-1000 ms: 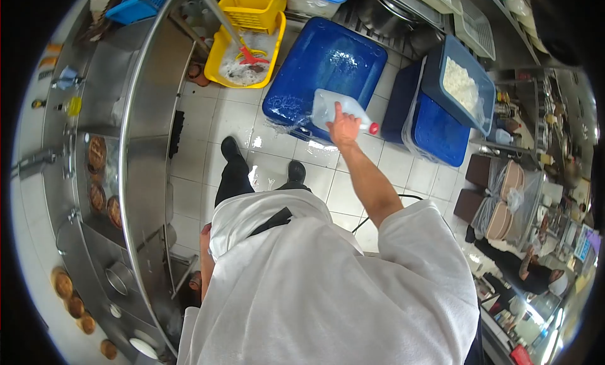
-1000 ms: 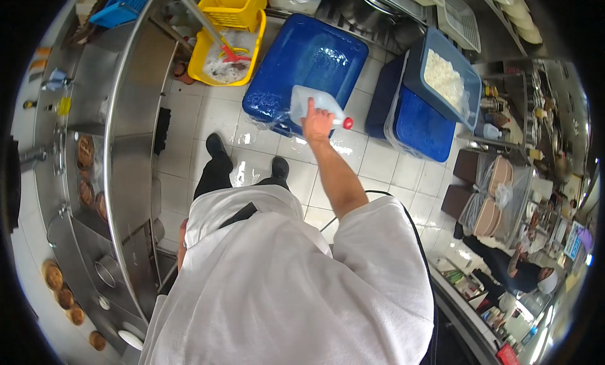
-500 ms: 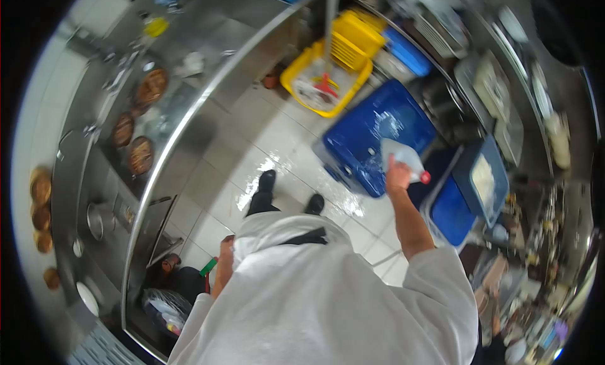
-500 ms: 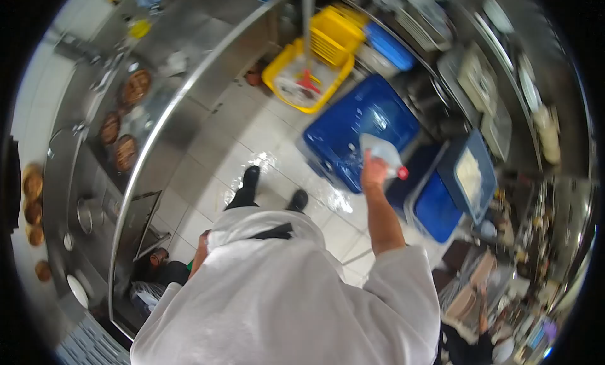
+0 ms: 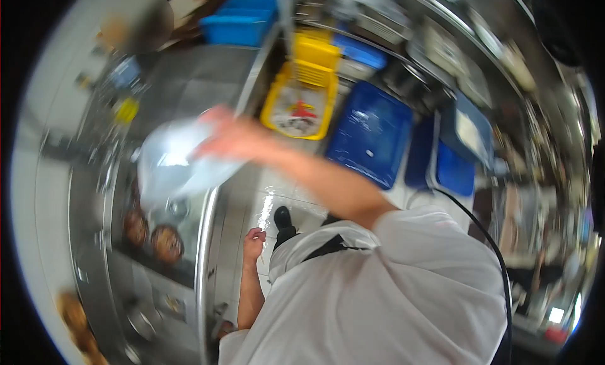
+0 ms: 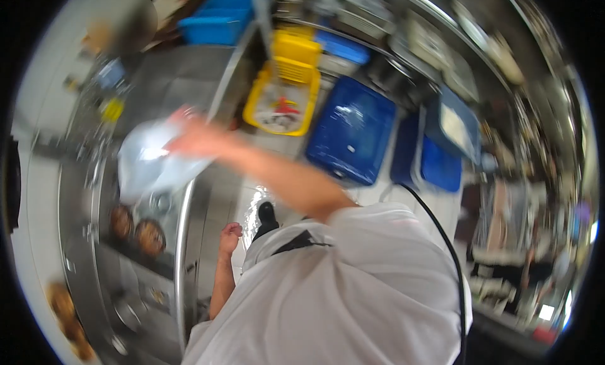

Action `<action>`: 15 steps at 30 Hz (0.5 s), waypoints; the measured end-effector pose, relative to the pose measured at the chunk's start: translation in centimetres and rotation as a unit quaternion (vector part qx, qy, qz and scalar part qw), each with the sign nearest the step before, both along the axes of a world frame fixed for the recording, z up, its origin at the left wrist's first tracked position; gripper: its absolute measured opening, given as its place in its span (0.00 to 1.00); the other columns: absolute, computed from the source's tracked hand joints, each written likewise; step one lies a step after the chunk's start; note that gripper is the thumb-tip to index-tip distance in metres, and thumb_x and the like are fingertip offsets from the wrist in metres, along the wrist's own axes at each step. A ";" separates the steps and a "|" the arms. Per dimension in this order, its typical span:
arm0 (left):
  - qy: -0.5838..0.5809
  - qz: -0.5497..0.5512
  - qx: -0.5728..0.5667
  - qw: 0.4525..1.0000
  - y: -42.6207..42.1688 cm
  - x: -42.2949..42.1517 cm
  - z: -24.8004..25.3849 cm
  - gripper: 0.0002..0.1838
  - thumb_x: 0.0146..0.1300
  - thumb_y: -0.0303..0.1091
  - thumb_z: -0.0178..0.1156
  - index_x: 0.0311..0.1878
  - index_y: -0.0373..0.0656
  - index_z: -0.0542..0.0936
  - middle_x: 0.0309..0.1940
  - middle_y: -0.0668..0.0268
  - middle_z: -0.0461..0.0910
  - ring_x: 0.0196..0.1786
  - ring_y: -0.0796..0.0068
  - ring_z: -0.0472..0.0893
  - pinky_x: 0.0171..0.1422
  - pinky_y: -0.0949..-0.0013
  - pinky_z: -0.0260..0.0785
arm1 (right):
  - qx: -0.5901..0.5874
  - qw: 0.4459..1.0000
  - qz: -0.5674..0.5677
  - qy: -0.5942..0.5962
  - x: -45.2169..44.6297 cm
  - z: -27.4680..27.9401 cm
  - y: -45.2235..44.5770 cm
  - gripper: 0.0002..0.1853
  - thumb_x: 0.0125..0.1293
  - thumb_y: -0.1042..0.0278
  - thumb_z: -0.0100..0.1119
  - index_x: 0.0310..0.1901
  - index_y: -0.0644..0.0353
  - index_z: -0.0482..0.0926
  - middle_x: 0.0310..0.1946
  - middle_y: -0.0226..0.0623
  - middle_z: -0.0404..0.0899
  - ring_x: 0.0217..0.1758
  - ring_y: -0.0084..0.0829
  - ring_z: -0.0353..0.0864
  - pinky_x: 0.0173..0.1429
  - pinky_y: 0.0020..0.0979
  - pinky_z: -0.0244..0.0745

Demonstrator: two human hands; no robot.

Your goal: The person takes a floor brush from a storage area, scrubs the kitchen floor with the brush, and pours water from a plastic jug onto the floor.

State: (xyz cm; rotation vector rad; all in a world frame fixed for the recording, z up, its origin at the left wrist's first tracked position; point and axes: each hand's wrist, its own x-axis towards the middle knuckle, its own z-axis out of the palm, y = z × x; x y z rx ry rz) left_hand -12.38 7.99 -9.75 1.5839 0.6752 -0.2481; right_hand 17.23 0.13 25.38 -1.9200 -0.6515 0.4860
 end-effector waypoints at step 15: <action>0.185 -0.171 -0.037 0.967 -7.7 19.2 -0.6 0.18 0.67 0.34 0.62 0.57 0.41 0.76 0.50 0.60 0.79 0.37 0.67 0.84 0.42 0.67 0.76 | 0.001 0.984 -0.172 0.043 0.6 -26.9 -22.1 0.27 0.61 0.51 0.67 0.58 0.56 0.78 0.40 0.38 0.87 0.43 0.33 0.86 0.48 0.35 0.80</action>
